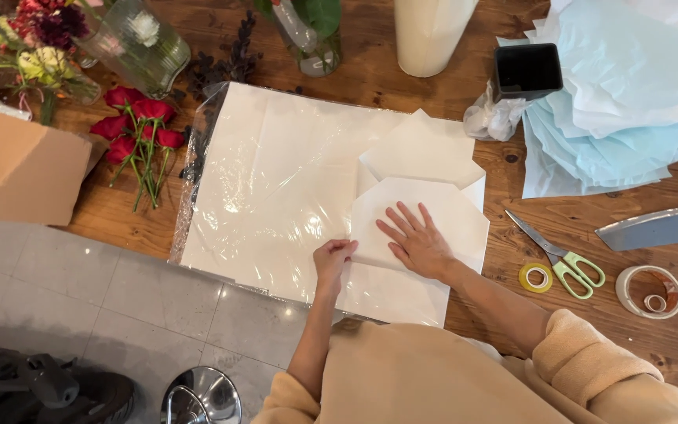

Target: The person folds a large sheet of white paper on a wooden table, creating a triangular shape by folding the corners inward and pressing the creases. They repeat this folding process multiple times to form a structured paper cone.

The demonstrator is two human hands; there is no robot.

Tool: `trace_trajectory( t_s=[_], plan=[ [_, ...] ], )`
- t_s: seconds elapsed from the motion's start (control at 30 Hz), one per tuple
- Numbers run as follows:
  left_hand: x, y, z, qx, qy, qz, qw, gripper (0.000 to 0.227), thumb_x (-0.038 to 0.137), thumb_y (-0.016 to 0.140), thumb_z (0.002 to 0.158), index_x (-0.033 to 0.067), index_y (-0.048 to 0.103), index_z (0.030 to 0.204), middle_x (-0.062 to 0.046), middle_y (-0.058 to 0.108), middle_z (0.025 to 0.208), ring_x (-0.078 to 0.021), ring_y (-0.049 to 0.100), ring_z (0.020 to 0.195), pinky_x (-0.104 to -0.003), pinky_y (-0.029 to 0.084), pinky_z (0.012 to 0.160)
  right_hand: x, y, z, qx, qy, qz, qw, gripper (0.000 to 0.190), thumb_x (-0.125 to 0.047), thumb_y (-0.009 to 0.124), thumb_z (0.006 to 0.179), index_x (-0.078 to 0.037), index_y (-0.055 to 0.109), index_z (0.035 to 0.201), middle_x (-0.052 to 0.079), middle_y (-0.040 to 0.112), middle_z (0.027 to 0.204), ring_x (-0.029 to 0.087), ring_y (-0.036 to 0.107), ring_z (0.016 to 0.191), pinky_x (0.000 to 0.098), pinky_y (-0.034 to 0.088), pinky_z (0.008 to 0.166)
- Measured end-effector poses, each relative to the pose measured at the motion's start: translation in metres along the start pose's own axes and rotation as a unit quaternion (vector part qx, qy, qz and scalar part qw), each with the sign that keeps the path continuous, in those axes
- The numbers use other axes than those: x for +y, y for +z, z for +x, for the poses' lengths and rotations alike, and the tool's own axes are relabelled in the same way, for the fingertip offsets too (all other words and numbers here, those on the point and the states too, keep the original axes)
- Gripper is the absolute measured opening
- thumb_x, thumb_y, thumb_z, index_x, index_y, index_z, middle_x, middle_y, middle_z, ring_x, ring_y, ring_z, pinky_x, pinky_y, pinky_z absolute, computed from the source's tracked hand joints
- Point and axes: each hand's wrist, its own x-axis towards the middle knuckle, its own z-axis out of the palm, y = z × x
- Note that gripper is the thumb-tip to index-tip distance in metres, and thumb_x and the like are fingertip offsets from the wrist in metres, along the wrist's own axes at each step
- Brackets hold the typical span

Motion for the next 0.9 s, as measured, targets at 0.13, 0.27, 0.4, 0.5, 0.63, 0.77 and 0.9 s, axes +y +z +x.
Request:
trace_trajectory(
  t_s=[0.13, 0.27, 0.4, 0.5, 0.63, 0.77, 0.9],
  plan=[
    [0.004, 0.016, 0.024, 0.015, -0.001, 0.003, 1.0, 0.028, 0.016, 0.09, 0.07, 0.0024, 0.076, 0.09, -0.01, 0.066, 0.072, -0.0143, 0.061, 0.059, -0.024, 0.051, 0.052, -0.002, -0.01, 0.001, -0.036, 0.005, 0.007, 0.999, 0.056, -0.05, 0.025, 0.104, -0.031, 0.031, 0.156, 0.005, 0.026, 0.164, 0.03, 0.013, 0.153, 0.0605, 0.009, 0.12],
    [0.022, 0.029, 0.04, -0.005, -0.022, -0.077, 0.997, 0.026, 0.012, 0.09, 0.065, 0.0027, 0.077, 0.086, -0.017, 0.068, 0.071, -0.0216, 0.066, 0.06, -0.03, 0.053, 0.053, -0.003, -0.014, 0.0, -0.034, 0.005, 0.003, 0.999, 0.057, -0.053, 0.026, 0.104, -0.031, 0.029, 0.157, 0.007, 0.025, 0.164, 0.031, 0.014, 0.153, 0.0609, 0.009, 0.12],
    [0.023, 0.032, 0.066, -0.035, -0.056, -0.143, 0.987, 0.028, 0.007, 0.09, 0.061, -0.0004, 0.077, 0.085, -0.019, 0.067, 0.067, -0.0263, 0.066, 0.055, -0.031, 0.053, 0.051, -0.005, -0.021, 0.0, -0.049, 0.012, 0.011, 0.999, 0.058, -0.055, 0.024, 0.104, -0.031, 0.029, 0.157, 0.007, 0.025, 0.164, 0.032, 0.013, 0.153, 0.0615, 0.009, 0.12],
    [0.039, 0.035, 0.061, -0.049, -0.053, -0.12, 0.99, 0.033, 0.012, 0.091, 0.062, -0.0002, 0.077, 0.089, -0.015, 0.066, 0.067, -0.023, 0.064, 0.055, -0.027, 0.047, 0.049, -0.007, -0.028, 0.0, -0.073, 0.015, 0.013, 0.997, 0.058, -0.054, 0.024, 0.104, -0.032, 0.027, 0.157, 0.005, 0.023, 0.165, 0.031, 0.011, 0.153, 0.061, 0.007, 0.12],
    [0.045, 0.04, 0.072, -0.052, -0.069, -0.144, 0.986, 0.034, 0.008, 0.091, 0.061, -0.0013, 0.077, 0.09, -0.015, 0.068, 0.071, -0.0217, 0.064, 0.057, -0.027, 0.05, 0.053, -0.008, -0.032, 0.0, -0.071, 0.016, 0.013, 0.997, 0.058, -0.055, 0.024, 0.104, -0.032, 0.028, 0.157, 0.006, 0.024, 0.164, 0.032, 0.011, 0.153, 0.0614, 0.008, 0.12],
    [0.048, 0.051, 0.091, -0.042, -0.066, -0.148, 0.986, 0.031, 0.009, 0.091, 0.061, -0.0004, 0.076, 0.087, -0.017, 0.069, 0.069, -0.0249, 0.066, 0.055, -0.031, 0.053, 0.052, -0.007, -0.032, 0.002, -0.076, 0.013, 0.011, 0.997, 0.058, -0.055, 0.024, 0.104, -0.032, 0.027, 0.157, 0.006, 0.023, 0.164, 0.032, 0.012, 0.153, 0.0615, 0.008, 0.12],
    [0.074, 0.073, 0.055, 0.018, 0.101, 0.012, 0.995, 0.041, 0.026, 0.077, 0.082, -0.0008, 0.073, 0.113, -0.025, 0.071, 0.108, -0.0313, 0.066, 0.105, -0.04, 0.053, 0.092, -0.003, 0.002, -0.002, 0.095, -0.006, 0.021, 0.995, 0.055, -0.05, 0.038, 0.102, -0.03, 0.039, 0.153, 0.006, 0.034, 0.16, 0.031, 0.022, 0.151, 0.0606, 0.014, 0.119]
  ],
)
